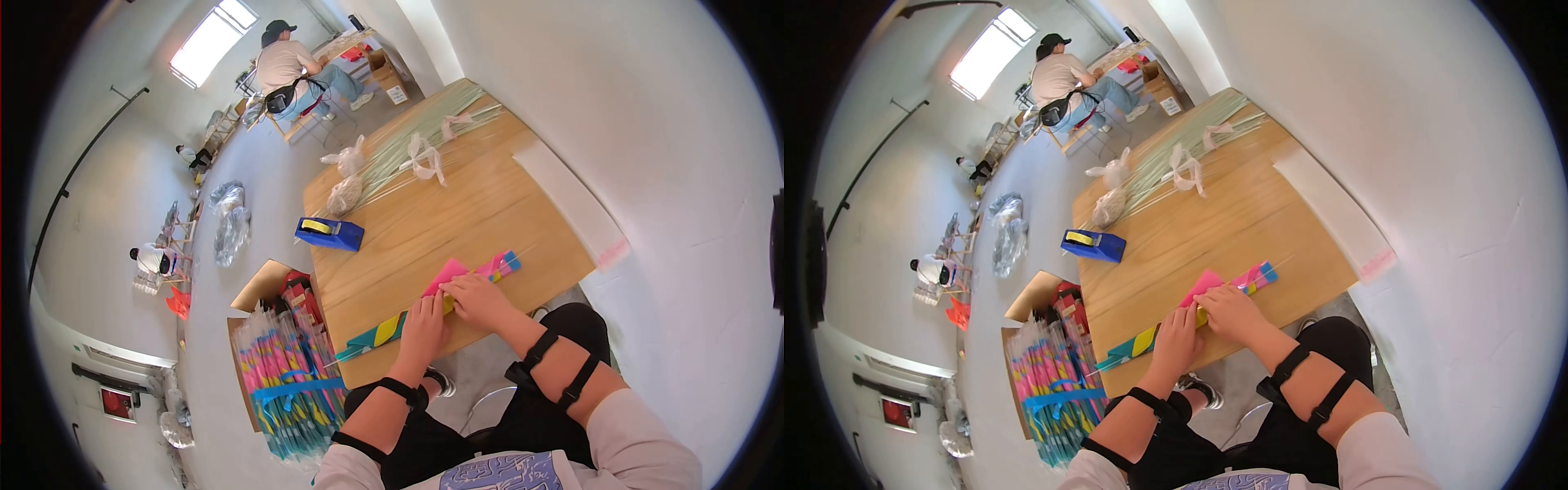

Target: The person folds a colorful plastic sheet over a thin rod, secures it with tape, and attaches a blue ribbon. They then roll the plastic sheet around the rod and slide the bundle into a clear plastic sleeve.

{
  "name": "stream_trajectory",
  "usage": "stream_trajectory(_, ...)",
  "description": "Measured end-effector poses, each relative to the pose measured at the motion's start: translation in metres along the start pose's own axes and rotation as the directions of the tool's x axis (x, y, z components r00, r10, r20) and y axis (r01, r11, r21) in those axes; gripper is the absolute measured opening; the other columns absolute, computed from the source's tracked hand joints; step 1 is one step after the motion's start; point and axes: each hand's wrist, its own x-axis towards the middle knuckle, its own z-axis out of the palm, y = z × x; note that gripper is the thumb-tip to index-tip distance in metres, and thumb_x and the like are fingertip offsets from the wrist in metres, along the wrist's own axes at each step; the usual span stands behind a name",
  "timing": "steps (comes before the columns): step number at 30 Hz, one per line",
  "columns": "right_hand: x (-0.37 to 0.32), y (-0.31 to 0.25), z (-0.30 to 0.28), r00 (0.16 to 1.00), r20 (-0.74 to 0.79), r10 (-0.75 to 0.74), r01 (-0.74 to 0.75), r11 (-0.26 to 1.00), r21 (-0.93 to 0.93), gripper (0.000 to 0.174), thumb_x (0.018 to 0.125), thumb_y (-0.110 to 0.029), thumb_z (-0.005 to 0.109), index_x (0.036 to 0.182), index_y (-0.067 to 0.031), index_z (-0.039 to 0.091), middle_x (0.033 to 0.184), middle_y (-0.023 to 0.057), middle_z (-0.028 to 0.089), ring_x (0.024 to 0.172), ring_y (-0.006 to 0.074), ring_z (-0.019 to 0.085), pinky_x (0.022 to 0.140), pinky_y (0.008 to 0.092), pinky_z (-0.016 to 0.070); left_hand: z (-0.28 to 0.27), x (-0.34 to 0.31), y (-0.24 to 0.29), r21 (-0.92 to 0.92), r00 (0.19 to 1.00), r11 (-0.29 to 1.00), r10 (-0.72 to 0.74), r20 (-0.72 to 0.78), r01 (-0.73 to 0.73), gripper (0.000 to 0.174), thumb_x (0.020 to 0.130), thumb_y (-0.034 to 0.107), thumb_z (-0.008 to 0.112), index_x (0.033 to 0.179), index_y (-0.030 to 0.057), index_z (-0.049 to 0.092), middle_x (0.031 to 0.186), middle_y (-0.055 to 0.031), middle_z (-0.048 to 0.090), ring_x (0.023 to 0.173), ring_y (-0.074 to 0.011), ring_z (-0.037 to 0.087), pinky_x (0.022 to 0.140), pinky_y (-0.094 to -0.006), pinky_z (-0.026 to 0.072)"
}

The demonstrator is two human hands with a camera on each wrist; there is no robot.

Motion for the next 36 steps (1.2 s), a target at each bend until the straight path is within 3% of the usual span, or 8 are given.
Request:
stream_trajectory(5,0.009,-0.009,-0.012,0.966,-0.212,-0.148,0.155,0.988,0.017,0.028,0.09,-0.011,0.066,0.117,-0.0056,0.072,0.122,0.0107,0.071,0.121,0.03,0.064,0.112,0.0482,0.0457,0.002,0.013,-0.007,0.02,0.987,0.997,-0.075,0.139,0.072,0.058,0.077,0.005,0.067,0.135,0.0016,0.058,0.118,-0.0193,0.065,0.111,-0.0388,0.065,0.094,-0.0494,0.0536)
stream_trajectory(13,0.013,-0.012,-0.053,0.863,-0.475,0.169,-0.049,0.966,0.253,0.015,0.087,-0.005,0.068,0.102,-0.0067,0.07,0.106,0.0104,0.07,0.104,0.0341,0.065,0.09,0.0451,0.0513,-0.024,0.027,-0.023,-0.266,0.968,0.942,-0.153,0.198,0.203,0.047,0.089,0.008,0.062,0.135,0.0026,0.057,0.117,-0.0253,0.069,0.109,-0.046,0.066,0.092,-0.0524,0.0539)
stream_trajectory(17,0.01,-0.008,-0.051,0.883,-0.458,0.102,0.0,0.976,0.217,0.015,0.085,-0.005,0.069,0.1,-0.0078,0.071,0.099,0.0108,0.069,0.1,0.0344,0.067,0.086,0.044,0.053,-0.029,0.046,-0.035,-0.375,0.9,0.847,-0.238,0.366,0.377,0.04,0.097,0.016,0.067,0.135,0.0057,0.056,0.115,-0.025,0.071,0.111,-0.0457,0.066,0.093,-0.0521,0.0539)
stream_trajectory(20,0.009,-0.007,-0.034,0.949,-0.315,0.008,0.068,0.97,0.231,0.009,0.086,-0.009,0.069,0.095,-0.0086,0.069,0.095,0.0087,0.068,0.095,0.0316,0.066,0.085,0.0456,0.0528,-0.021,0.059,-0.052,-0.372,0.881,0.822,-0.295,0.37,0.431,0.041,0.097,0.018,0.072,0.133,0.0068,0.056,0.114,-0.0242,0.073,0.11,-0.0448,0.068,0.092,-0.0498,0.0544)
stream_trajectory(22,0.009,-0.003,-0.022,0.987,-0.125,-0.105,0.129,0.971,0.2,0.01,0.085,-0.011,0.069,0.095,-0.0101,0.07,0.093,0.0075,0.068,0.096,0.03,0.067,0.085,0.0437,0.0538,-0.016,0.068,-0.062,-0.352,0.884,0.839,-0.281,0.373,0.415,0.041,0.096,0.018,0.074,0.13,0.0056,0.057,0.112,-0.0238,0.073,0.109,-0.0444,0.068,0.091,-0.0488,0.0546)
stream_trajectory(25,0.009,0.004,-0.001,0.988,-0.047,-0.147,0.152,0.981,0.121,0.013,0.083,-0.013,0.07,0.096,-0.0106,0.071,0.097,0.0072,0.069,0.101,0.0283,0.067,0.089,0.0423,0.0532,-0.005,0.076,-0.08,-0.317,0.889,0.868,-0.249,0.385,0.381,0.038,0.094,0.019,0.077,0.125,0.0035,0.06,0.11,-0.0235,0.074,0.107,-0.0441,0.069,0.089,-0.0472,0.0549)
stream_trajectory(29,0.011,0.005,0.009,0.983,-0.104,-0.153,0.161,0.985,0.069,0.019,0.082,-0.014,0.07,0.1,-0.0098,0.071,0.104,0.0071,0.07,0.108,0.027,0.066,0.097,0.0417,0.0509,-0.01,0.09,-0.079,-0.227,0.842,0.895,-0.238,0.485,0.384,0.035,0.092,0.022,0.079,0.118,0.0024,0.066,0.115,-0.0235,0.073,0.111,-0.043,0.068,0.093,-0.046,0.0542)
stream_trajectory(36,0.015,0.003,0.01,0.998,-0.032,-0.058,0.059,0.998,0.035,0.026,0.083,-0.014,0.071,0.109,-0.0095,0.072,0.114,0.0086,0.07,0.118,0.0263,0.063,0.106,0.042,0.0472,-0.006,0.092,-0.086,-0.276,0.856,0.893,-0.194,0.479,0.357,0.037,0.09,0.022,0.08,0.12,0.0025,0.068,0.114,-0.0236,0.073,0.111,-0.0414,0.068,0.093,-0.0452,0.0541)
